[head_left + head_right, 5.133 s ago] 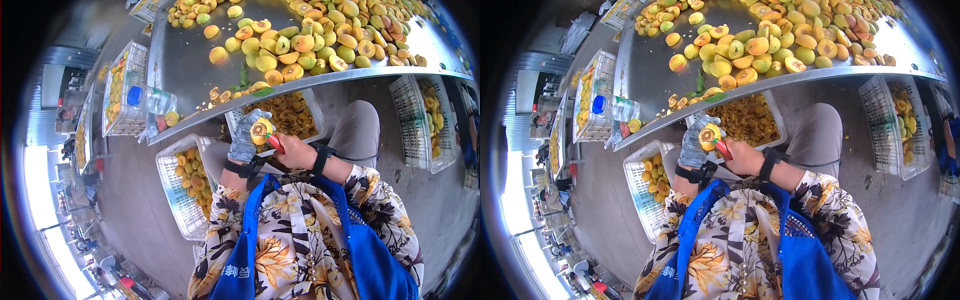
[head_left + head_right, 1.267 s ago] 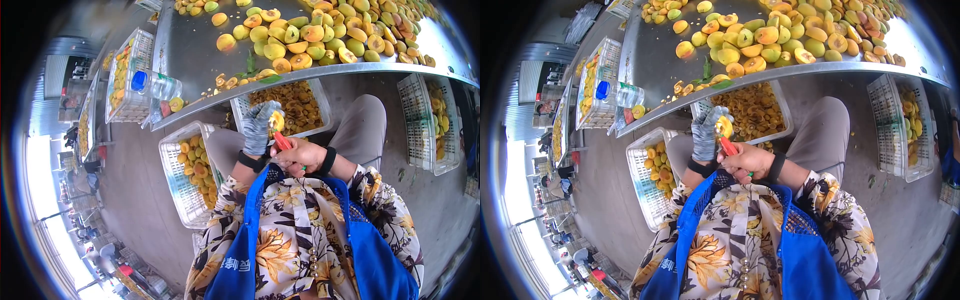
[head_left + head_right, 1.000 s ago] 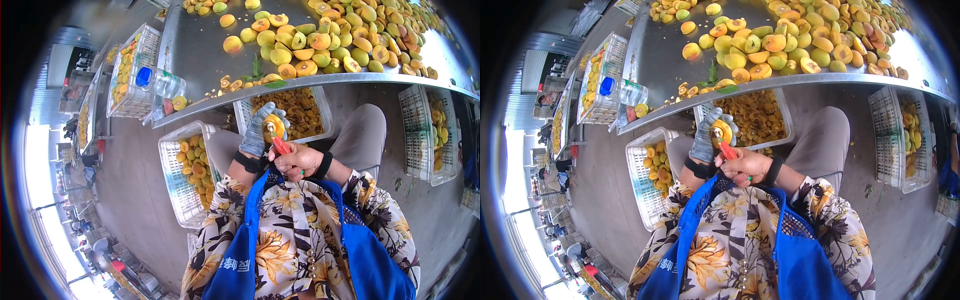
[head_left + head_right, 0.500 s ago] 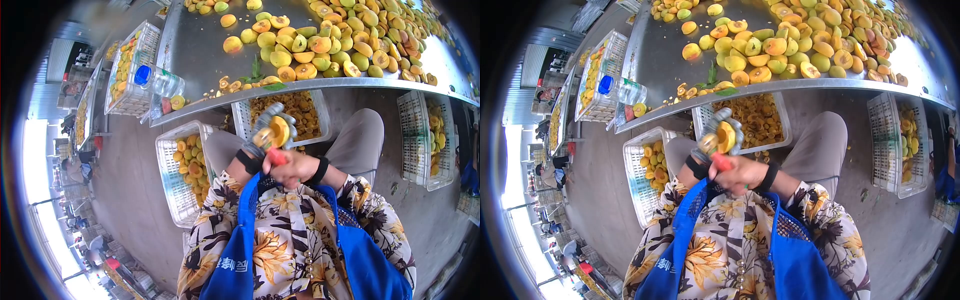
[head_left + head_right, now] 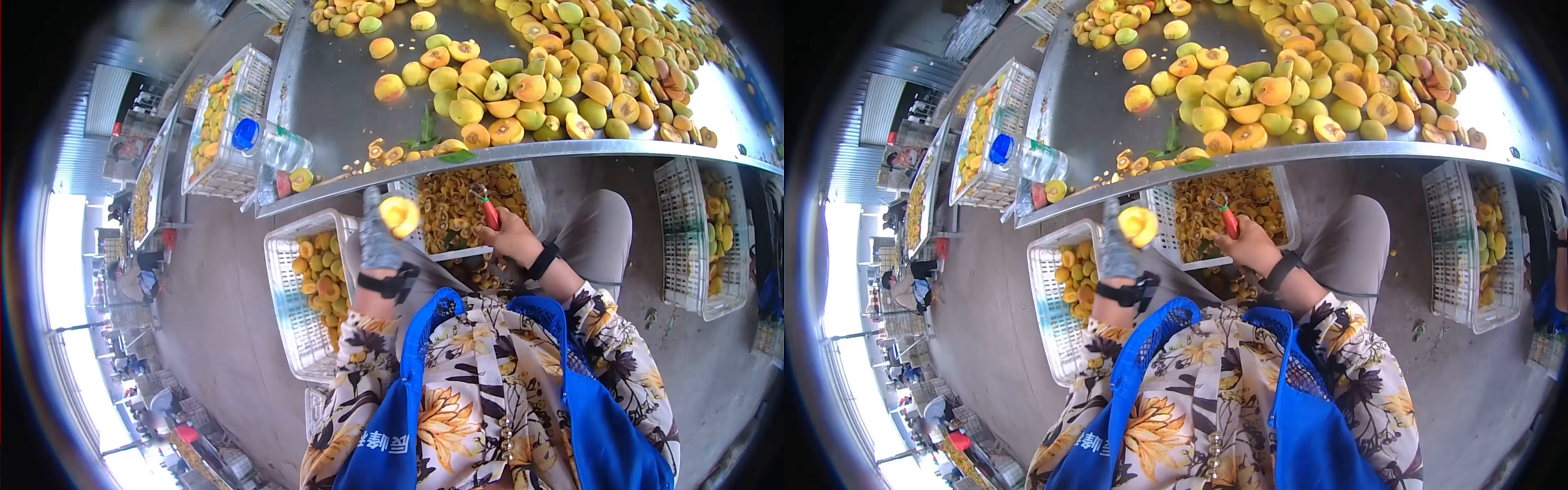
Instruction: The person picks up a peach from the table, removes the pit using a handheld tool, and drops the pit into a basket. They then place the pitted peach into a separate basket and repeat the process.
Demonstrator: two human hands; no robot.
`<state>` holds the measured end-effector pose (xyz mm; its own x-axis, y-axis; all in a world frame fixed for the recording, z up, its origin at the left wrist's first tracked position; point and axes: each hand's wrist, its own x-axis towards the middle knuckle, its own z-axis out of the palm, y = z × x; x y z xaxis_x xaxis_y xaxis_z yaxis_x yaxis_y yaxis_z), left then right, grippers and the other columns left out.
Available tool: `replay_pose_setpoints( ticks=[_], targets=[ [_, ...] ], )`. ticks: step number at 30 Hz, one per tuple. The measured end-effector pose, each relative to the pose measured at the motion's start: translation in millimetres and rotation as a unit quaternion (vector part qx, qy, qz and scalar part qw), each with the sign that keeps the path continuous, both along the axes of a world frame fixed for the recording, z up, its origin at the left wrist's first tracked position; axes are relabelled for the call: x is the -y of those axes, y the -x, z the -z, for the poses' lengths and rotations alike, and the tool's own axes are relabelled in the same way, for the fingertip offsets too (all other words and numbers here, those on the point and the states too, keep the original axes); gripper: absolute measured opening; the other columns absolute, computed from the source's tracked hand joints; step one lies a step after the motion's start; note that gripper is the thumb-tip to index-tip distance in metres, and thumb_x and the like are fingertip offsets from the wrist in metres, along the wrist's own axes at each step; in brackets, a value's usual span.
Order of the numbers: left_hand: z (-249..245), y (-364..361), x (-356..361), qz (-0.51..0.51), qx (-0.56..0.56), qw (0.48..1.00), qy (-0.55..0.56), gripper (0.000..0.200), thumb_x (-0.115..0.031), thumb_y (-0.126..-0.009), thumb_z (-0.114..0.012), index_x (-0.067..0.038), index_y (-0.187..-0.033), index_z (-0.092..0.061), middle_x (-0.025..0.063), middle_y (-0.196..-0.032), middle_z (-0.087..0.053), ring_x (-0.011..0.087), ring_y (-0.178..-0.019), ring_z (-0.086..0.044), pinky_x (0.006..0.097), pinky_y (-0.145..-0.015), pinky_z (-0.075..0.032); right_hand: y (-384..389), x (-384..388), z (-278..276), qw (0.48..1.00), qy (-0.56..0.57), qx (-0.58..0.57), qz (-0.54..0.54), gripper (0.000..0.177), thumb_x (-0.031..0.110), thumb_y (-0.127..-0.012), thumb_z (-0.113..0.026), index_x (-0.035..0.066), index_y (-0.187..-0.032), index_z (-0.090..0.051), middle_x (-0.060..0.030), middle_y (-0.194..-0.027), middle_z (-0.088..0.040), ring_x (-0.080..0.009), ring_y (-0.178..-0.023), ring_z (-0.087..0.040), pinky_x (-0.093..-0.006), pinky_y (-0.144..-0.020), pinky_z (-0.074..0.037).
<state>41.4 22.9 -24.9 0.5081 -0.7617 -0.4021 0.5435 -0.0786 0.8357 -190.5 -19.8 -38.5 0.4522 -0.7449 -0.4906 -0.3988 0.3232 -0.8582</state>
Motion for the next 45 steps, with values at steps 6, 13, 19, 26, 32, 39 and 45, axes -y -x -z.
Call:
replay_pose_setpoints(
  ticks=[6,13,19,26,32,39,45],
  targets=[
    [70,-193,-102,0.240,0.883,0.331,-0.230,0.030,-0.027,-0.086,-0.057,-0.011,-0.111,-0.059,0.0061,-0.099,-0.065,0.0254,-0.085,-0.061,0.0322,-0.081,-0.047,12,-4,-8,0.999,-0.003,-0.032,0.002,0.036,0.026,-0.078,-0.063,0.001,-0.097,-0.044,-0.0093,-0.063,-0.054,-0.0157,-0.041,-0.052,-0.0296,-0.038,-0.042],
    [-23,-45,48,0.144,0.656,0.740,0.040,0.035,-0.037,-0.079,-0.065,-0.008,-0.097,-0.063,0.0116,-0.091,-0.065,0.0252,-0.085,-0.062,0.0332,-0.076,-0.048,3,-15,0,0.998,0.064,0.008,0.013,0.033,0.024,-0.079,-0.063,0.002,-0.096,-0.045,-0.0097,-0.063,-0.054,-0.0161,-0.041,-0.051,-0.0302,-0.038,-0.041],
    [-34,38,169,0.493,0.670,0.547,-0.093,0.056,-0.049,-0.074,-0.065,-0.002,-0.104,-0.061,0.0166,-0.099,-0.064,0.0290,-0.092,-0.060,0.0346,-0.081,-0.046,20,-30,-7,0.999,0.031,0.020,0.031,0.029,0.023,-0.080,-0.061,0.000,-0.092,-0.049,-0.0110,-0.063,-0.055,-0.0180,-0.045,-0.055,-0.0304,-0.040,-0.043],
    [-27,-20,159,0.362,0.394,0.844,-0.043,0.036,-0.039,-0.077,-0.066,-0.005,-0.088,-0.068,0.0024,-0.077,-0.065,0.0110,-0.069,-0.058,0.0281,-0.057,-0.046,20,-29,0,0.991,0.037,0.099,0.079,0.034,0.021,-0.080,-0.062,0.001,-0.101,-0.045,-0.0089,-0.064,-0.055,-0.0143,-0.047,-0.054,-0.0294,-0.041,-0.043],
    [-66,-13,89,0.244,-0.011,0.969,0.031,0.054,-0.054,-0.087,-0.043,-0.004,-0.100,-0.058,0.0127,-0.083,-0.064,0.0143,-0.057,-0.060,0.0195,-0.039,-0.040,-4,-13,-47,0.955,0.274,0.102,0.041,0.041,0.017,-0.078,-0.064,0.001,-0.109,-0.042,-0.0204,-0.082,-0.056,-0.0355,-0.074,-0.057,-0.0383,-0.065,-0.046],
    [-44,34,39,0.195,-0.106,0.970,0.093,0.041,-0.041,-0.092,-0.040,-0.003,-0.102,-0.052,0.0139,-0.093,-0.062,0.0230,-0.071,-0.063,0.0260,-0.047,-0.051,-24,-15,-53,0.914,0.402,0.049,-0.012,0.036,0.025,-0.084,-0.061,0.000,-0.105,-0.048,-0.0190,-0.075,-0.058,-0.0362,-0.068,-0.058,-0.0390,-0.059,-0.047],
    [-19,58,31,0.142,-0.116,0.972,0.148,0.031,-0.030,-0.093,-0.044,-0.002,-0.106,-0.051,0.0141,-0.099,-0.059,0.0266,-0.093,-0.058,0.0413,-0.080,-0.052,-21,-28,-47,0.935,0.352,0.035,-0.001,0.031,0.022,-0.085,-0.058,-0.001,-0.098,-0.043,-0.0234,-0.071,-0.056,-0.0408,-0.067,-0.057,-0.0443,-0.058,-0.044]
  ],
)
